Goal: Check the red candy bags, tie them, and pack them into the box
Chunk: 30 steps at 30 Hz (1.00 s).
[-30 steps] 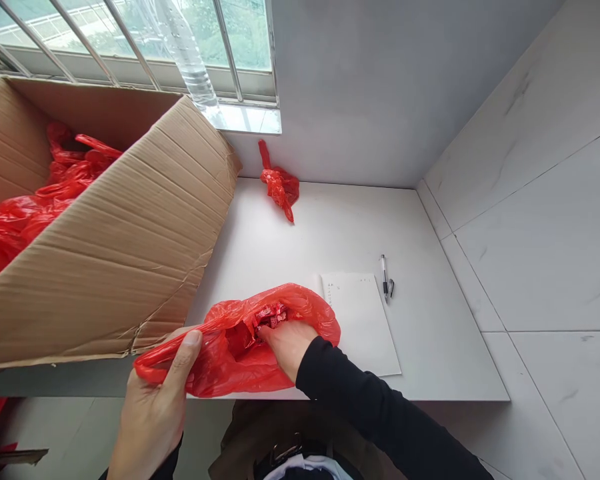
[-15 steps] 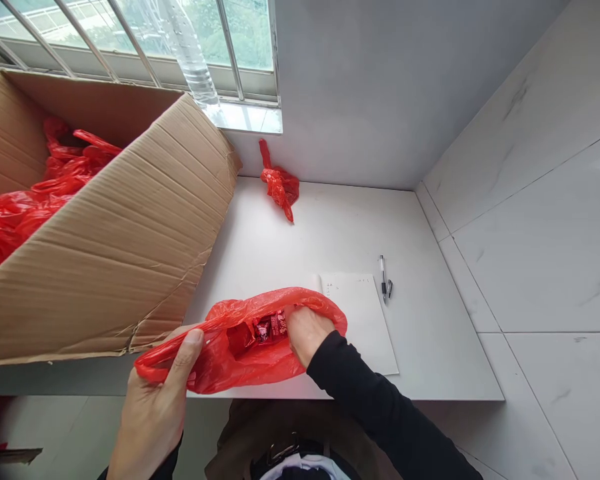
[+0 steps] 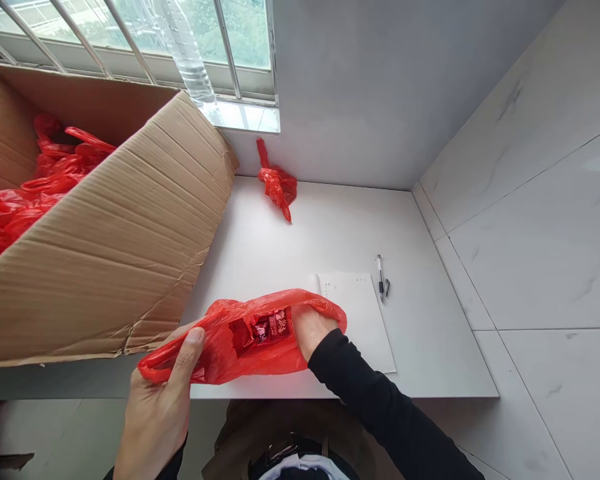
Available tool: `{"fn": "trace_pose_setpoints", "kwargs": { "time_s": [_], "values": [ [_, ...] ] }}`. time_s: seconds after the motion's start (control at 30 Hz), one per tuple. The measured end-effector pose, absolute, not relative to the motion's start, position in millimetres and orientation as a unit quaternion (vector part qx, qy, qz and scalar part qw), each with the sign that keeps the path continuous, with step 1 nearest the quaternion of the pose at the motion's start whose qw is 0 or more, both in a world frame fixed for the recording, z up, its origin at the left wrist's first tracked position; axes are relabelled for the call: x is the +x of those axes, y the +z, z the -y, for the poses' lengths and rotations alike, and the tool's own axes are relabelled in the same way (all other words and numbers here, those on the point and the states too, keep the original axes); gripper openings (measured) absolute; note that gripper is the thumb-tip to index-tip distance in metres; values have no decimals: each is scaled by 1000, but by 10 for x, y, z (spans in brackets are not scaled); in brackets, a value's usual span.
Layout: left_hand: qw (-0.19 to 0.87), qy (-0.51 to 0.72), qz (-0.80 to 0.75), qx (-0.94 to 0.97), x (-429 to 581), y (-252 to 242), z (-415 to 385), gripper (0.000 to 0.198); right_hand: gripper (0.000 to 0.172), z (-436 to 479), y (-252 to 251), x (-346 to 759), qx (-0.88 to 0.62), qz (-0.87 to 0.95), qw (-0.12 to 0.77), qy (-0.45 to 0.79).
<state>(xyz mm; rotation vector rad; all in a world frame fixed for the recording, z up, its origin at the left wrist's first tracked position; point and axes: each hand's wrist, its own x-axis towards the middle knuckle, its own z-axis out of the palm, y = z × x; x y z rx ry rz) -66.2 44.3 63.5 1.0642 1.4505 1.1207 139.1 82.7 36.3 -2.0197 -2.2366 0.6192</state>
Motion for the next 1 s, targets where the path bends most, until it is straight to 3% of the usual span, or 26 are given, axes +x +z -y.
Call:
{"fn": "trace_pose_setpoints", "kwargs": {
  "time_s": [0.37,0.67,0.87,1.0],
  "values": [
    [496,454,-590,447,-670,631,-451,31,20,-927,95,1325,-626,731,148,230],
    [496,470,-585,436,-665,608,-481,35,43,-829,356,1447,-594,685,183,381],
    [495,469,-587,436,-675,635,-469,34,41,-815,311,1463,-629,691,166,314],
    [487,459,-589,453,-678,634,-464,30,23,-809,240,1509,-662,699,149,227]
  ]
}}
